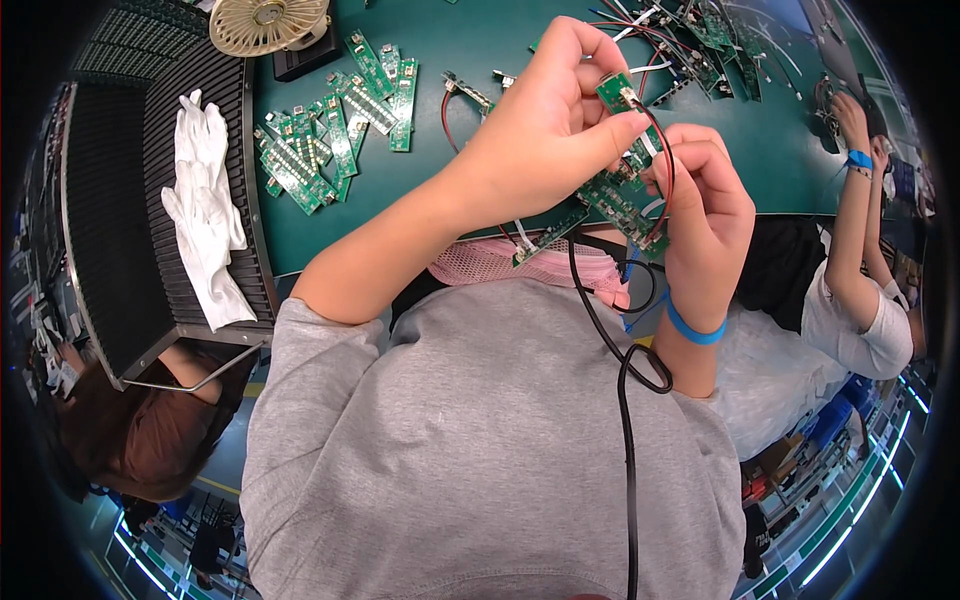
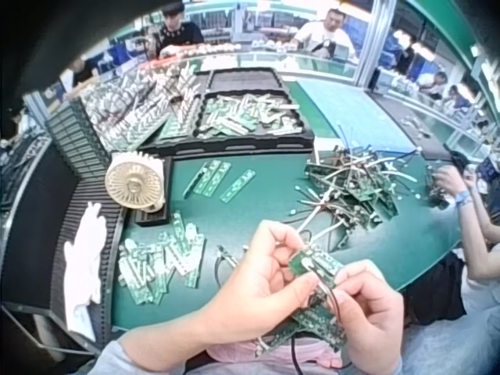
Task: The person connects wire harnesses to printed circuit boards by hand, attaching the connectors at an assembly station.
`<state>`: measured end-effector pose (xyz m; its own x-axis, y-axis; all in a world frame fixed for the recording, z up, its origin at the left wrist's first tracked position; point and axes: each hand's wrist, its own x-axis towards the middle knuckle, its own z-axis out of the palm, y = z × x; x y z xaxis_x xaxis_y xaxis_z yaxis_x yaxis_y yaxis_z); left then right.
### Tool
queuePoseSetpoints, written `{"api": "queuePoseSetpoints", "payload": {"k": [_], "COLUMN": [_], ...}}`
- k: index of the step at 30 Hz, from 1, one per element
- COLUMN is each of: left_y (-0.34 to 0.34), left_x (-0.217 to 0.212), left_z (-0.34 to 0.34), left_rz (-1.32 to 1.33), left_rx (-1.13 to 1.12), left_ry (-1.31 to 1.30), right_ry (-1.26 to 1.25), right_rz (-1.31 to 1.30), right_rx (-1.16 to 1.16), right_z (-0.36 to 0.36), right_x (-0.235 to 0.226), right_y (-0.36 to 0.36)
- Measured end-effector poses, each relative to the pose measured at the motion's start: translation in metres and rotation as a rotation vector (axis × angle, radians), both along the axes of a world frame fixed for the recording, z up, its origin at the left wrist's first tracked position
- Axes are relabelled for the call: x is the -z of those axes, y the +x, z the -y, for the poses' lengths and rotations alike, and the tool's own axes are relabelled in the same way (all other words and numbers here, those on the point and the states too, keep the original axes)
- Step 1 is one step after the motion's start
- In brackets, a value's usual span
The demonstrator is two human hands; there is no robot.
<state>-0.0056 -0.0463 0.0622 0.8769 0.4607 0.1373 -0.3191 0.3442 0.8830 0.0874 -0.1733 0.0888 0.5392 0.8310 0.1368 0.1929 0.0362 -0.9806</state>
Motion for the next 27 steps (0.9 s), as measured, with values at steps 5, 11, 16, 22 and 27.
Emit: {"api": "queuePoseSetpoints", "payload": {"k": [5, 11, 16, 22, 27], "left_y": [0.000, -0.002, 0.002, -0.002, -0.014], "left_x": [0.001, 0.004, -0.016, -0.009, -0.002], "left_z": [0.000, -0.008, -0.029, -0.064, -0.086], "left_rz": [-0.018, -0.015, -0.222, -0.435, -0.203], "left_rx": [-0.039, -0.095, -0.242, -0.435, -0.187], "left_ry": [0.037, 0.052, 0.196, 0.791, 0.886], "right_ry": [-0.009, 0.007, -0.062, -0.185, -0.266], "right_rz": [-0.043, 0.133, 0.701, 0.607, 0.556], "right_rx": [0.011, 0.021, 0.441, 0.361, 0.534], "right_z": [-0.002, -0.007, -0.020, -0.024, -0.023], "right_x": [-0.001, 0.002, 0.013, 0.042, 0.051], "right_y": [-0.005, 0.000, 0.053, 0.102, 0.117]}}
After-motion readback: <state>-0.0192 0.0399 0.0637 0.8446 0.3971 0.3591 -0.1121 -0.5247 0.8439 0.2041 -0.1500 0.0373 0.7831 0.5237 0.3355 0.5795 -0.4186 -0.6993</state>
